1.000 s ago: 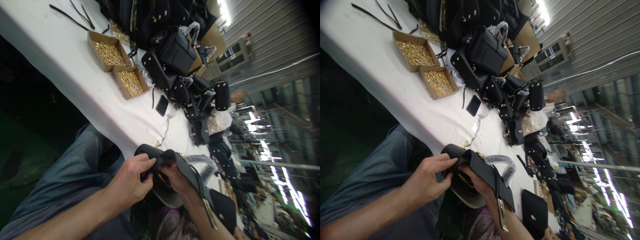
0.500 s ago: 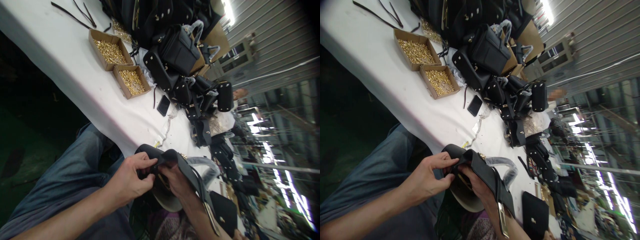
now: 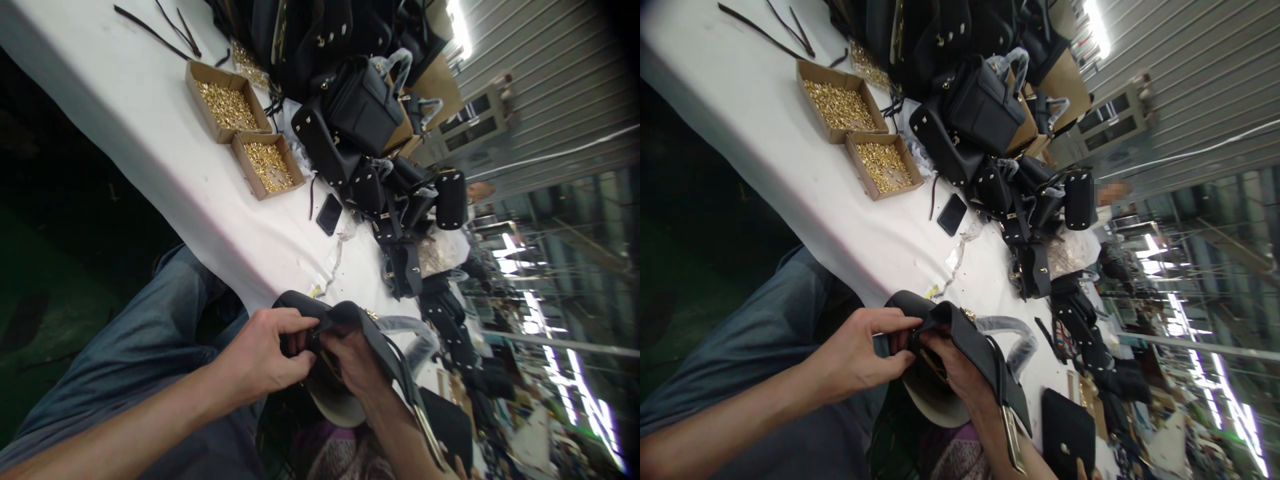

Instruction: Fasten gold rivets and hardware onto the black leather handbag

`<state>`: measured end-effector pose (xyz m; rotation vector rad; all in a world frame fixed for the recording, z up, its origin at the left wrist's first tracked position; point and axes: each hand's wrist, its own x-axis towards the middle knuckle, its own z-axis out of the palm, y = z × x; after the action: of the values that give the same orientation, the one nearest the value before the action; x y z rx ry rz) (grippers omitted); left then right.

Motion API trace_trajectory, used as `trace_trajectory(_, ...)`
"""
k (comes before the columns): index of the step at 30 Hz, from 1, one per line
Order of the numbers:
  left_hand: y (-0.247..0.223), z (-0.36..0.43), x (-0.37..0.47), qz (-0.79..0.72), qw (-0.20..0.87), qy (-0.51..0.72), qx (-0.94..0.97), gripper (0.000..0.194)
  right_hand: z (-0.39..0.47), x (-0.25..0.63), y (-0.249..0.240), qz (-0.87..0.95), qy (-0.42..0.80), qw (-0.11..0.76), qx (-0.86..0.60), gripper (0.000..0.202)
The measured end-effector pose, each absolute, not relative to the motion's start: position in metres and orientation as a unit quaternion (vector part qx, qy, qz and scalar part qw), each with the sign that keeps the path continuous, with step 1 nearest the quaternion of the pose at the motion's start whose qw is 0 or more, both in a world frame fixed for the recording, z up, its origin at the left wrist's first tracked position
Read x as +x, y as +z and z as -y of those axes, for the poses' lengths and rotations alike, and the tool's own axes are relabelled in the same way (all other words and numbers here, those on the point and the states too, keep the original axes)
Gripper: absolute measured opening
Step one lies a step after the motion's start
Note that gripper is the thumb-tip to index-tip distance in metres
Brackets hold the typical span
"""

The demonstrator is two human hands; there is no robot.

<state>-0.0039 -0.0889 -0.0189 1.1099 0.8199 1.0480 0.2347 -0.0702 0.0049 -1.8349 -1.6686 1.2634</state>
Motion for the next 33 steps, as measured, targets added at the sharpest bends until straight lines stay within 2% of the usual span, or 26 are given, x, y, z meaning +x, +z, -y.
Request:
trace_trajectory(5, -0.020, 0.089, -0.002, -0.364, 0.666, 0.463, 0.458, 0.019, 0.066, 0.230, 0.009, 0.506, 0.544, 0.198, -0.639, 0.026)
trace_trajectory(12, -0.010, 0.081, -0.001, -0.380, 0.659, 0.465, 0.452, 0.016, 0.079, 0.225, 0.036, 0.513, 0.497, 0.192, -0.673, 0.037)
trace_trajectory(16, -0.006, 0.076, -0.002, -0.382, 0.650, 0.460, 0.469, 0.016, 0.101, 0.229, 0.044, 0.590, 0.402, 0.201, -0.671, 0.043)
trace_trajectory(21, -0.005, 0.075, -0.002, -0.358, 0.629, 0.454, 0.520, 0.018, 0.114, 0.228, 0.033, 0.743, 0.177, 0.196, -0.615, 0.032)
trace_trajectory(25, -0.001, 0.080, -0.001, -0.360, 0.603, 0.449, 0.552, 0.021, 0.115, 0.227, 0.019, 0.790, 0.043, 0.185, -0.584, 0.035)
trace_trajectory(33, 0.006, 0.083, 0.001, -0.376, 0.576, 0.460, 0.562, 0.021, 0.113, 0.217, 0.015, 0.830, -0.083, 0.137, -0.534, 0.037)
